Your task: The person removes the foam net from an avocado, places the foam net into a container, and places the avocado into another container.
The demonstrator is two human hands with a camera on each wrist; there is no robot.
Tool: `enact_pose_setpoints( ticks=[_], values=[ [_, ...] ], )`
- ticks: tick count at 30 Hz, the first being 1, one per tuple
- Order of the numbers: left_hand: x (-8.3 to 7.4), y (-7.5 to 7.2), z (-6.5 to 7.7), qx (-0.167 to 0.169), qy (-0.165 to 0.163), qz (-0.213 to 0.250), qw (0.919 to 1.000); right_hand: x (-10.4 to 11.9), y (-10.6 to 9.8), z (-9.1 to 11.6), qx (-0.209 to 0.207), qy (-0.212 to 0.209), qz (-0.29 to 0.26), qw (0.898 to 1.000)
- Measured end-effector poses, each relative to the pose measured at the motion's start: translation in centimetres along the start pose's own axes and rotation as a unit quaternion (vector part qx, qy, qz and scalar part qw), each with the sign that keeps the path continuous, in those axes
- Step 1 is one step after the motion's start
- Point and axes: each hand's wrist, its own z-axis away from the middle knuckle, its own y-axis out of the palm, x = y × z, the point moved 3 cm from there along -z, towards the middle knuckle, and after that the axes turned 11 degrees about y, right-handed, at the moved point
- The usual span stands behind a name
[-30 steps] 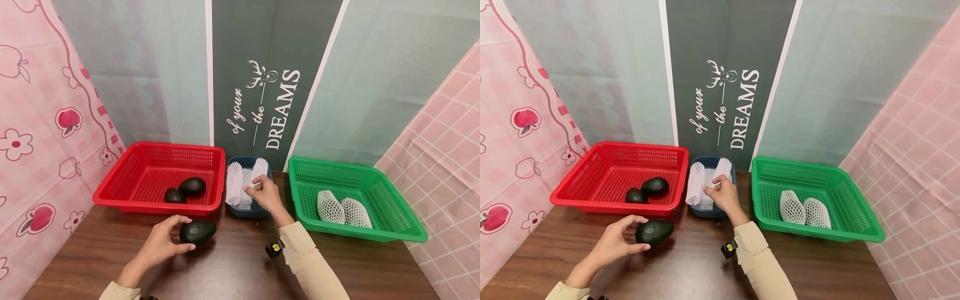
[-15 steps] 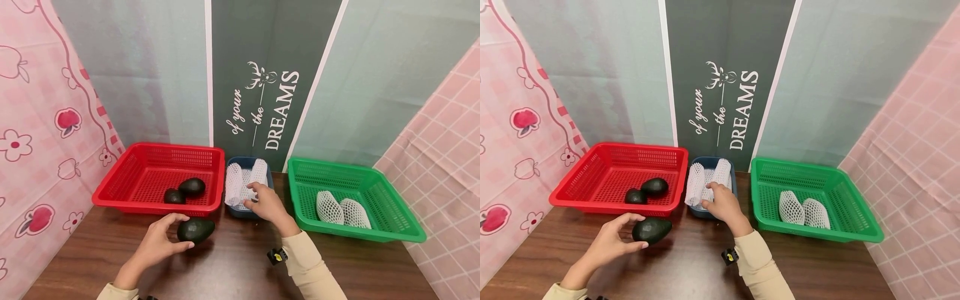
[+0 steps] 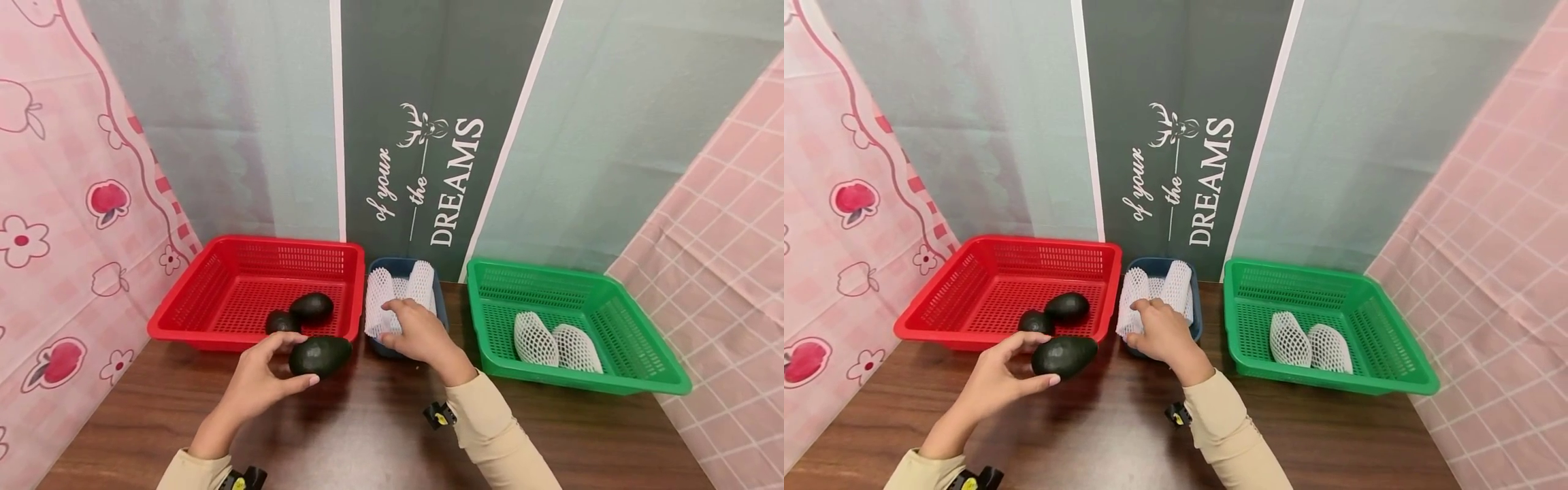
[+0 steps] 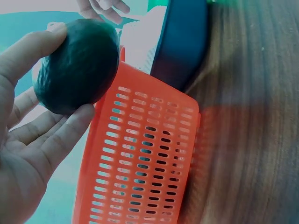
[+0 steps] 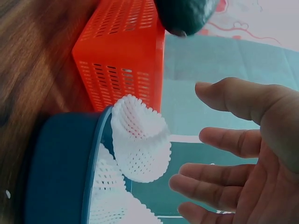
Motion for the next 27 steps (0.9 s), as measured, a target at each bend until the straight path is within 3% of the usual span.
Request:
enact_pose_setpoints(
  ticks=[3, 11, 18, 27],
  values=[
    [0.2, 0.0, -0.3, -0.013, -0.002, -0.007, 0.9999, 0.3, 0.1, 0.0, 0.004, -0.003, 0.002, 1.000],
    [3.9, 0.4, -0.4, -0.052, 0.004, -0.016, 0.9985, 0.8, 0.2, -0.2, 0.002, -0.015, 0.008, 1.000],
    [4.4, -0.1, -1.4, -0.076, 0.027, -0.074, 0.9940, 1.7, 0.4, -0.5, -0.008, -0.030, 0.016, 0.999],
    [5.4, 0.0, -2.7, -0.080, 0.006, -0.091, 0.9926, 3.1, 1.5, -1.4, -0.003, -0.047, 0.027, 0.999]
  ],
)
